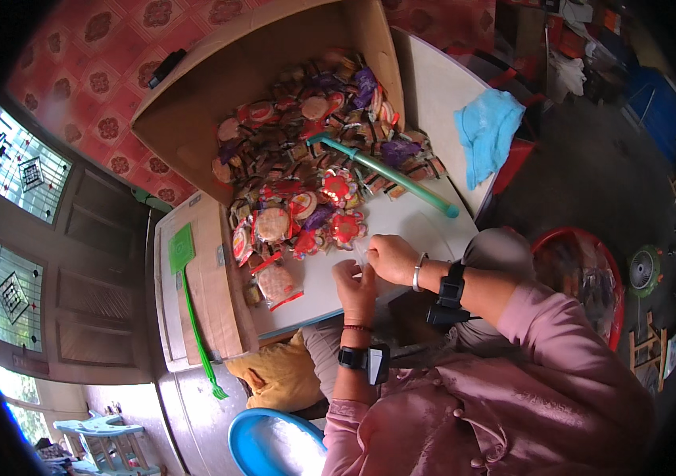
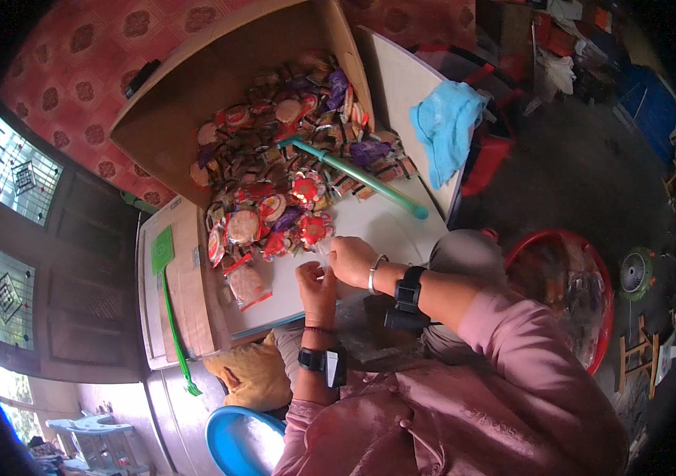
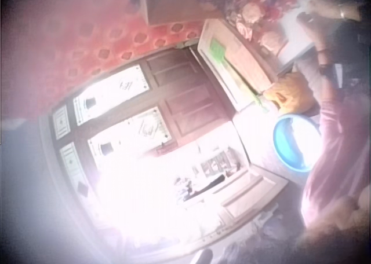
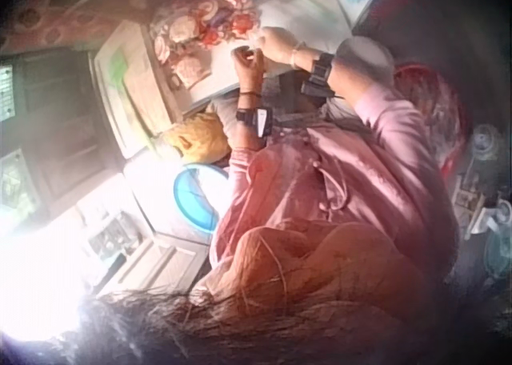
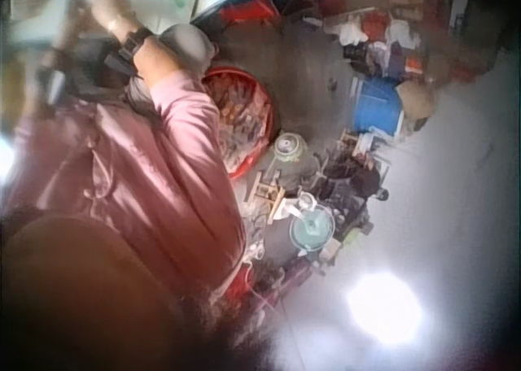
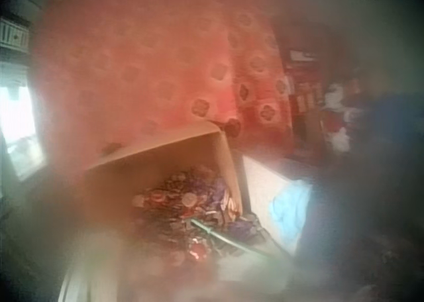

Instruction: The person picks up small food packets from a red basin and a cardboard box and places them into clear plastic bags by hand.

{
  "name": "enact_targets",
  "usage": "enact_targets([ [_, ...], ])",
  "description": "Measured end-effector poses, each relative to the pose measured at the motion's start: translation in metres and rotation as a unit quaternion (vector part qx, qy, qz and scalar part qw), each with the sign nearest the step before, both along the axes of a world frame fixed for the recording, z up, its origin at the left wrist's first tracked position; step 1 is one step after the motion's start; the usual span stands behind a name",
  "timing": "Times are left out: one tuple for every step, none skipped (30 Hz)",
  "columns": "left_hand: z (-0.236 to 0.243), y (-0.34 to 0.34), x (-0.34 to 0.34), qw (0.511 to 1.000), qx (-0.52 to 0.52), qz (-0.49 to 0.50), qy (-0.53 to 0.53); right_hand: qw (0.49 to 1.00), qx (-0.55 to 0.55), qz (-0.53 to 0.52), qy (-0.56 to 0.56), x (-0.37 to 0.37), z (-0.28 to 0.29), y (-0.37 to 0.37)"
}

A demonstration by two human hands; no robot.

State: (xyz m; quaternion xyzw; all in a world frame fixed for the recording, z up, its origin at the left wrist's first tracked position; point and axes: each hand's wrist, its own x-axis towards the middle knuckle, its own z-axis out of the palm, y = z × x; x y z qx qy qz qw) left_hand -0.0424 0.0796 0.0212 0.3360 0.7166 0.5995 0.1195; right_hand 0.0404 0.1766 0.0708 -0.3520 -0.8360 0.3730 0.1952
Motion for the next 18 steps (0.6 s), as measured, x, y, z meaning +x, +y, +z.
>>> enact_targets([
  [-0.001,0.000,0.002,1.000,0.001,-0.008,-0.024,1.000,0.002,0.006,0.000,-0.001,-0.001,0.000],
  [0.000,0.000,0.001,0.999,-0.039,-0.001,-0.018,1.000,0.004,0.013,0.001,-0.001,-0.002,0.000],
  [0.000,0.000,0.001,0.997,-0.075,-0.003,-0.008,1.000,-0.005,0.007,-0.007,-0.001,-0.002,0.000],
  [0.000,0.000,0.001,0.994,-0.112,0.004,0.012,0.999,-0.006,0.020,-0.032,0.000,-0.002,0.000],
  [0.000,0.000,0.001,0.993,-0.116,-0.005,0.005,0.998,-0.010,0.029,-0.063,0.001,-0.003,0.000],
  [0.000,0.001,0.001,0.992,-0.122,-0.006,0.008,0.995,-0.011,0.037,-0.091,0.002,-0.002,-0.001],
  [-0.001,0.002,0.001,0.991,-0.131,-0.009,0.021,0.994,-0.007,0.044,-0.100,0.003,-0.001,-0.001],
  [-0.003,0.003,0.001,0.992,-0.123,-0.007,0.003,0.993,0.001,0.048,-0.106,0.004,0.000,0.000],
  [-0.005,0.004,0.000,0.993,-0.115,-0.007,-0.005,0.991,0.006,0.052,-0.120,0.004,0.002,0.001],
  [-0.007,0.005,0.000,0.994,-0.110,-0.007,0.000,0.993,0.012,0.043,-0.108,0.005,0.005,0.003],
  [-0.010,0.005,-0.002,0.995,-0.100,-0.002,-0.028,0.994,0.016,0.033,-0.106,0.005,0.008,0.005],
  [-0.012,0.005,-0.007,0.995,-0.092,0.003,-0.043,0.994,0.015,0.020,-0.110,0.005,0.012,0.007],
  [-0.013,0.004,-0.012,0.993,-0.101,0.012,-0.061,0.996,0.021,-0.010,-0.087,0.004,0.016,0.008],
  [-0.014,0.002,-0.017,0.994,-0.108,0.009,-0.015,0.999,0.015,-0.010,-0.051,0.005,0.019,0.009],
  [-0.014,0.000,-0.023,0.991,-0.131,0.009,0.028,1.000,0.003,-0.012,-0.027,0.007,0.022,0.010],
  [-0.015,-0.001,-0.027,0.985,-0.161,0.011,0.063,1.000,0.002,-0.015,0.013,0.009,0.024,0.011],
  [-0.016,-0.002,-0.029,0.982,-0.182,0.005,0.057,0.999,0.020,-0.024,0.034,0.008,0.025,0.009],
  [-0.017,-0.002,-0.030,0.981,-0.181,-0.010,0.063,0.999,0.018,-0.026,0.029,0.008,0.026,0.008],
])
